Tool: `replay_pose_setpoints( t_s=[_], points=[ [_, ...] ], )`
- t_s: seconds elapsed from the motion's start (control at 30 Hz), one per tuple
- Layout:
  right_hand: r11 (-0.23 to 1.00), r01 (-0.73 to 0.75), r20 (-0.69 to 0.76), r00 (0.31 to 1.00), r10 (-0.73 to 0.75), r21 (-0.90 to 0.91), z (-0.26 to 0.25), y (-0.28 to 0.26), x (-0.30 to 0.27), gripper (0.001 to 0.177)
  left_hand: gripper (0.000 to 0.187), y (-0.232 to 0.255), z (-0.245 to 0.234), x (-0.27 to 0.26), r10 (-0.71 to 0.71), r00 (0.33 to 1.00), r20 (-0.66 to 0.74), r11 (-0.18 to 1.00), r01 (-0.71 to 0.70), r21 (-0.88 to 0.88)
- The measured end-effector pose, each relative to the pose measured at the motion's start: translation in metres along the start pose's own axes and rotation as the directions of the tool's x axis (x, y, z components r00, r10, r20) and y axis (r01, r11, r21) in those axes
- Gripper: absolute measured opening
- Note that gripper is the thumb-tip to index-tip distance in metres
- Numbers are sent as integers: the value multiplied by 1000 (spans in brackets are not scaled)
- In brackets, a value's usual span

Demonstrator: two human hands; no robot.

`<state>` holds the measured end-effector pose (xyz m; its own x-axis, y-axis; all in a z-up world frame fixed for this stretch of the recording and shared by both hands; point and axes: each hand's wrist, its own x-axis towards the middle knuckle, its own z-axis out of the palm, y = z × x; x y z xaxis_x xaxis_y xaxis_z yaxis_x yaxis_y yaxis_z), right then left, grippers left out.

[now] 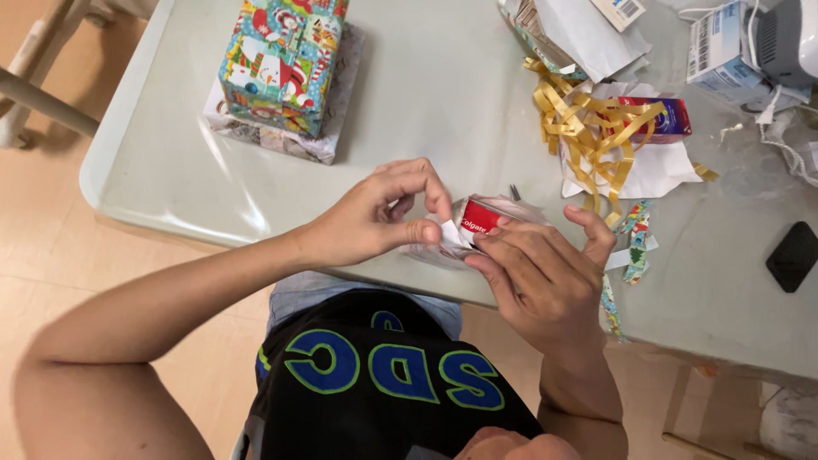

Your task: The person wraps two small boxes with patterned paper on a table. They fold the paper around each box, use scissors to trim excess, and secure the edges with tape. The first box is wrapped in Christmas-themed paper, and the second in wedding-themed paper.

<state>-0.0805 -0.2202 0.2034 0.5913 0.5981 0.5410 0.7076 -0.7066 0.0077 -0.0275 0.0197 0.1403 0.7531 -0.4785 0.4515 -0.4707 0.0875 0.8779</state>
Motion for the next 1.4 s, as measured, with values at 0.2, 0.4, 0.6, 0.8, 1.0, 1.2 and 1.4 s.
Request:
replay_pose_setpoints(
  t_s=[0.2, 0.4, 0.6, 0.8, 1.0, 1.2, 1.4],
  points=[
    [1000, -15, -5, 1000, 15, 21, 1, -1, 0, 18, 21, -6, 5, 10, 139, 989, -46, 990, -140, -10],
    [999, -32, -14, 999, 32, 37, 2, 0, 1, 17, 25, -17, 5, 8, 47, 990, -137, 992, -63, -113],
    [997, -50, -25, 998, 51, 58, 4, 0, 0, 15, 30, -38, 10, -6, 155, 981, -114, 988, -153, 30],
    [996, -65, -25, 997, 67, 65, 5, 0, -1, 19, 21, -44, 20, -1, 35, 995, -89, 998, -40, -57],
    [995, -63, -22, 998, 65, 72, 7, 2, -3, 20, 20, -38, 30, 0, 11, 979, -206, 986, -45, -160],
    [996, -48, -38, 998, 51, 73, 8, 2, -5, 21, 12, -37, 32, -1, 196, 932, -304, 976, -156, 149],
    [993, -63, -54, 996, 69, 97, 9, 4, -6, 21, 7, -37, 29, 3, 289, 911, -294, 940, -211, 268]
  ],
)
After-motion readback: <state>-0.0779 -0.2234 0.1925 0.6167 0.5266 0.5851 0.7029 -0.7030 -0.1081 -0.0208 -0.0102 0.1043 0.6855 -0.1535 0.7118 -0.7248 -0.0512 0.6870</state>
